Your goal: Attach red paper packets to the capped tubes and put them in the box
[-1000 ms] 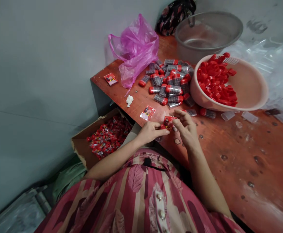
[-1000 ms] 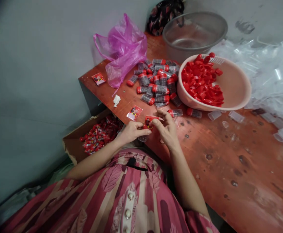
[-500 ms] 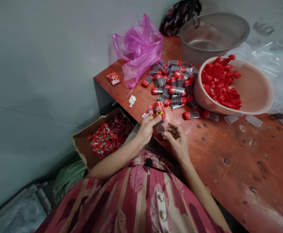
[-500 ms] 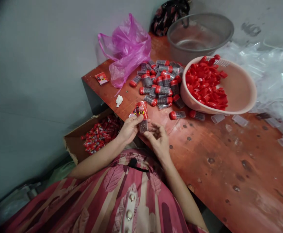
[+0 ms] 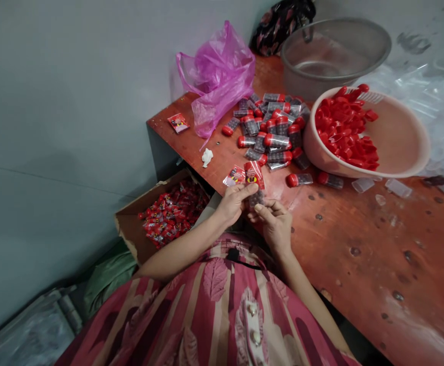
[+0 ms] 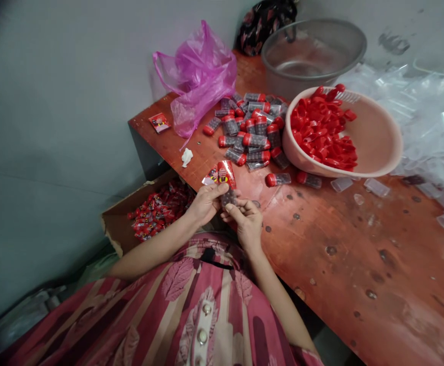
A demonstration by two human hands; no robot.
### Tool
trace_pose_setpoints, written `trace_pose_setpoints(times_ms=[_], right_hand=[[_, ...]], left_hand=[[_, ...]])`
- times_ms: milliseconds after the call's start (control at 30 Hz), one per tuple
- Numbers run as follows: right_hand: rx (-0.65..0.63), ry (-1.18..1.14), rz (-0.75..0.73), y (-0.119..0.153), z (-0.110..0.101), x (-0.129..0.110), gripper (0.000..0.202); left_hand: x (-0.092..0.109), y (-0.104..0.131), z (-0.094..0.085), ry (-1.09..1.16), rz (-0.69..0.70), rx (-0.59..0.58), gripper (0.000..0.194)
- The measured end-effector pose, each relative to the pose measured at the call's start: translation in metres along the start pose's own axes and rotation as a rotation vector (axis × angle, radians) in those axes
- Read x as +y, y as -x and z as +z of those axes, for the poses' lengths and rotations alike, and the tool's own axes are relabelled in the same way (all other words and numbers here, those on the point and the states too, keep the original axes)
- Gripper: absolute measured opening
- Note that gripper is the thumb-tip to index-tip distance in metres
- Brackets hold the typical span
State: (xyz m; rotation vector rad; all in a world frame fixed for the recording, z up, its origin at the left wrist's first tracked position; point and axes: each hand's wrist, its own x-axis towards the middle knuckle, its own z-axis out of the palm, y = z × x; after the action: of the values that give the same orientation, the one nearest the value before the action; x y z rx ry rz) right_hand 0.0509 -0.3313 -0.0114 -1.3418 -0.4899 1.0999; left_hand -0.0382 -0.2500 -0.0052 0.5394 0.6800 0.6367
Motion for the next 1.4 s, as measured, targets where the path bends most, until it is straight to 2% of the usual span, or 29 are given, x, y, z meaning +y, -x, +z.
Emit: trace_pose_setpoints(times_ms=[100, 300, 367, 433, 533, 600, 633, 667, 800, 867, 933, 1033, 1233, 1300, 1400], right_hand=[[-0.011, -0.047, 0.015, -0.006, 0.0, 0.0, 0.02], [-0.048, 0.036, 0.006, -0.017, 0.005, -0.006, 0.023], [-0.082, 0.077, 0.013, -0.017, 0.007, -0.009, 0.026], [-0.109, 0.106, 0.022, -0.016, 0.007, -0.012, 0.029], [-0.08, 0.146, 0.005, -0.015, 0.003, -0.015, 0.025], [-0.047, 0.18, -0.012, -0.016, 0.0, -0.016, 0.021], [-0.038, 0.197, -0.018, -0.016, -0.001, -0.015, 0.02], [-0.038, 0.21, -0.023, -0.017, -0.002, -0.015, 0.02], [-0.08, 0.236, -0.035, -0.016, 0.001, -0.014, 0.02], [-0.099, 0.255, -0.036, -0.015, 0.003, -0.014, 0.02], [-0.103, 0.281, -0.035, -0.015, 0.003, -0.014, 0.02], [-0.107, 0.307, -0.04, -0.017, 0.002, -0.013, 0.021], [-0.107, 0.347, -0.11, -0.037, 0.005, -0.007, 0.022], [-0.088, 0.264, -0.129, -0.046, 0.01, -0.006, 0.031], [-0.087, 0.109, -0.12, -0.056, 0.015, -0.01, 0.037]], left_hand=[[-0.003, 0.003, -0.001, -0.004, -0.044, -0.066, 0.034], [-0.006, 0.01, -0.008, 0.042, -0.003, -0.044, 0.028], [-0.004, 0.019, -0.015, 0.089, 0.06, 0.03, 0.026], [-0.001, 0.03, -0.024, 0.173, 0.186, 0.166, 0.03], [0.001, 0.044, -0.041, 0.249, 0.346, 0.385, 0.054], [0.0, 0.044, -0.051, 0.127, 0.362, 0.456, 0.059], [0.0, 0.041, -0.054, -0.008, 0.382, 0.463, 0.056], [0.001, 0.036, -0.056, -0.192, 0.422, 0.449, 0.052], [0.01, 0.001, -0.062, -1.113, 0.747, 0.318, 0.04], [0.014, -0.016, -0.065, -1.447, 0.776, 0.326, 0.038], [0.014, -0.026, -0.068, -1.64, 0.773, 0.352, 0.036], [0.009, -0.033, -0.073, -1.717, 0.805, 0.395, 0.03], [0.003, -0.036, -0.075, -1.618, 0.904, 0.432, 0.022], [0.003, -0.033, -0.069, -1.553, 0.958, 0.413, 0.023], [0.004, -0.022, -0.053, -1.416, 0.996, 0.299, 0.025]])
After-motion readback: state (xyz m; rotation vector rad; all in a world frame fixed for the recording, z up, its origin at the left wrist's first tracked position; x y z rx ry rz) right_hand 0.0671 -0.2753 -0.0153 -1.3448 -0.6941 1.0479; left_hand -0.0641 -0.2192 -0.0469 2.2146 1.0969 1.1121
